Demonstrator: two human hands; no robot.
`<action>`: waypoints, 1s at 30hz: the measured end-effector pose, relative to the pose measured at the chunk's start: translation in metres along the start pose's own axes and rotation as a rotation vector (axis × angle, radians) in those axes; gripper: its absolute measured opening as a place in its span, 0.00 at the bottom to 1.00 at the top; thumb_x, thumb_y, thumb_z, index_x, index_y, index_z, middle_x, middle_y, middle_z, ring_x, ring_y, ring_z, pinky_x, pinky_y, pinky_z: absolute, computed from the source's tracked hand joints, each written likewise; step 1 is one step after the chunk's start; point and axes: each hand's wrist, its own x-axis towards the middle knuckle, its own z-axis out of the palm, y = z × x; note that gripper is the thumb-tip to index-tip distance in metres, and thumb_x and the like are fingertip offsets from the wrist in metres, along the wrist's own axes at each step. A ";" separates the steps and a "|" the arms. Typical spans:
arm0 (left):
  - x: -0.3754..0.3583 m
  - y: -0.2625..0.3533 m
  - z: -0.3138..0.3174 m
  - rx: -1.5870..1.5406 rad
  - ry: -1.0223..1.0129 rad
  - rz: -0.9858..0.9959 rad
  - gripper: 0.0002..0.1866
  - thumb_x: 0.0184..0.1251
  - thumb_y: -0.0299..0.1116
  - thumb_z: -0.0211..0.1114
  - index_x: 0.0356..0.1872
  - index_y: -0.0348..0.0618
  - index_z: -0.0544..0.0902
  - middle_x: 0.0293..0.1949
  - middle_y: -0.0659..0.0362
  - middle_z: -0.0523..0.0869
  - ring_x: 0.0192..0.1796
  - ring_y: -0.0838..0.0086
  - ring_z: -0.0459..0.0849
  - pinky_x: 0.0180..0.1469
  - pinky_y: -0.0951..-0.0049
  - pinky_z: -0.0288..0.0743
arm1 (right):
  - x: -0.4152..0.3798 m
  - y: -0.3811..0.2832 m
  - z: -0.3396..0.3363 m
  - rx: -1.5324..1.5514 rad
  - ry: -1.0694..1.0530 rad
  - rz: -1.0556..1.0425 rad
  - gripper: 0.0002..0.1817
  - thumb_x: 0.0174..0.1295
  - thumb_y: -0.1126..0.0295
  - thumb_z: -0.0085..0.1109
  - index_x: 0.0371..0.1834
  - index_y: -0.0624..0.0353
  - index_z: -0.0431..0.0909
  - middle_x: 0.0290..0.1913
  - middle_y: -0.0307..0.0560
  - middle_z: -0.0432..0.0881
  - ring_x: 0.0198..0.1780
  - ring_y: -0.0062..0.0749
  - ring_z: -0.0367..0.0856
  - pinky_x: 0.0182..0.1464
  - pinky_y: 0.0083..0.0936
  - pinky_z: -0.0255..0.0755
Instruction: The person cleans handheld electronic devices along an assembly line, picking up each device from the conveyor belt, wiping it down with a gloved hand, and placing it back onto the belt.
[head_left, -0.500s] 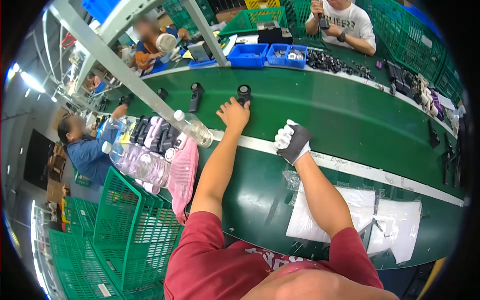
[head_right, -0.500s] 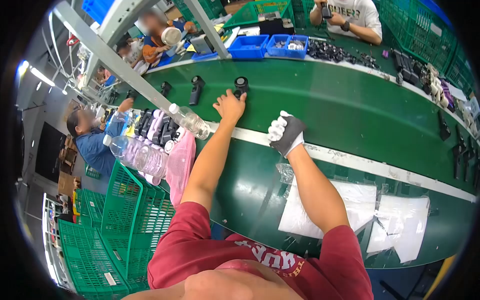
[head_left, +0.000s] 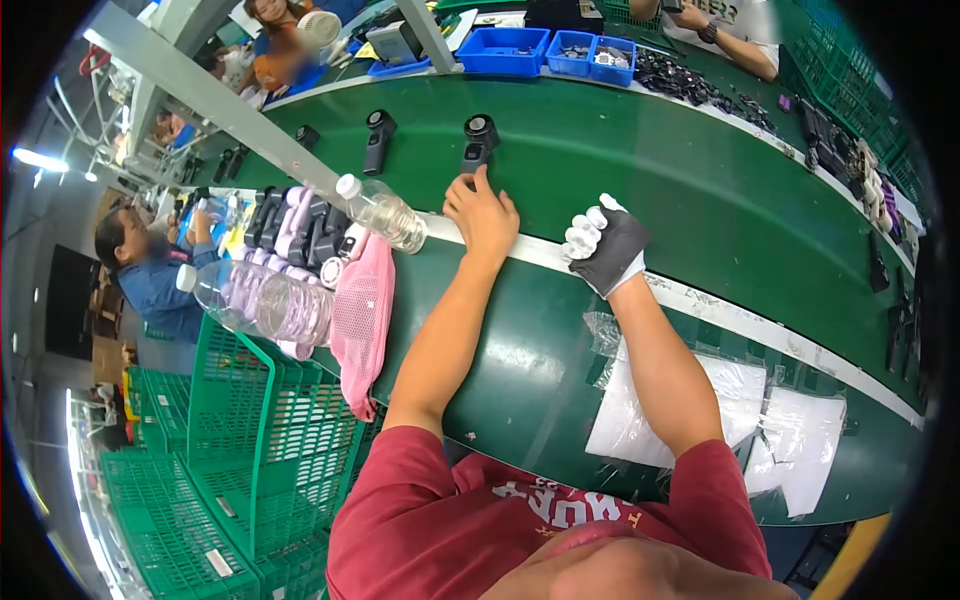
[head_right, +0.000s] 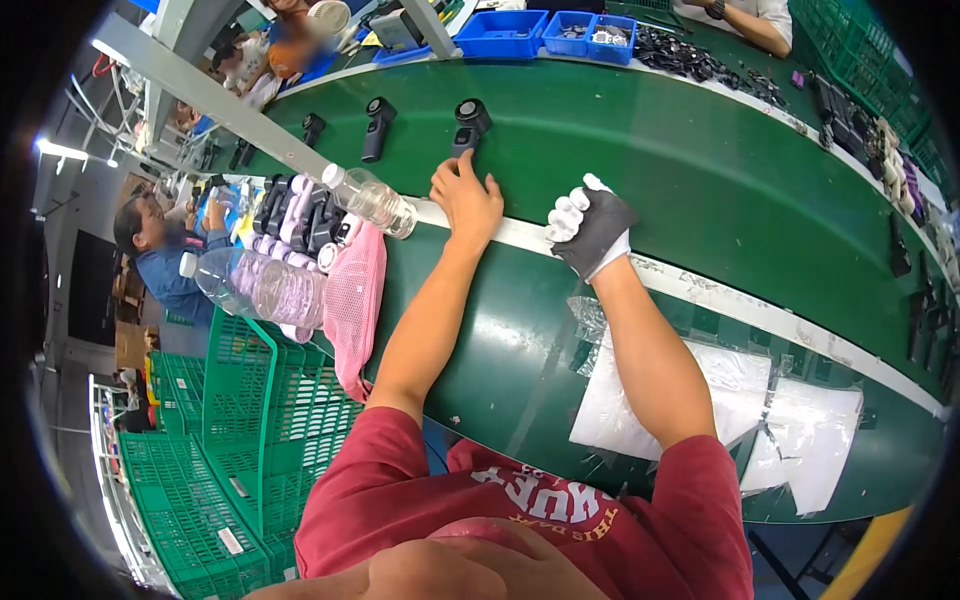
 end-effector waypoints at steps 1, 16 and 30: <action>-0.001 0.000 0.001 -0.010 0.005 -0.008 0.30 0.61 0.30 0.67 0.66 0.37 0.73 0.58 0.42 0.72 0.63 0.47 0.67 0.66 0.47 0.58 | -0.002 0.000 0.000 0.001 0.001 -0.005 0.26 0.74 0.51 0.46 0.16 0.49 0.65 0.17 0.38 0.62 0.20 0.31 0.63 0.23 0.30 0.56; 0.004 -0.003 -0.003 -0.109 0.044 -0.079 0.29 0.59 0.26 0.67 0.64 0.35 0.74 0.58 0.42 0.71 0.63 0.48 0.67 0.67 0.47 0.57 | -0.005 0.005 0.010 -0.062 0.065 -0.082 0.29 0.75 0.45 0.39 0.22 0.54 0.72 0.20 0.45 0.69 0.24 0.40 0.66 0.32 0.37 0.60; 0.003 -0.004 -0.003 -0.126 0.032 -0.109 0.25 0.58 0.26 0.67 0.60 0.34 0.78 0.56 0.44 0.73 0.62 0.49 0.68 0.66 0.49 0.59 | -0.004 0.010 0.013 -0.090 0.080 -0.076 0.27 0.75 0.44 0.43 0.25 0.53 0.74 0.23 0.43 0.70 0.28 0.41 0.68 0.34 0.38 0.62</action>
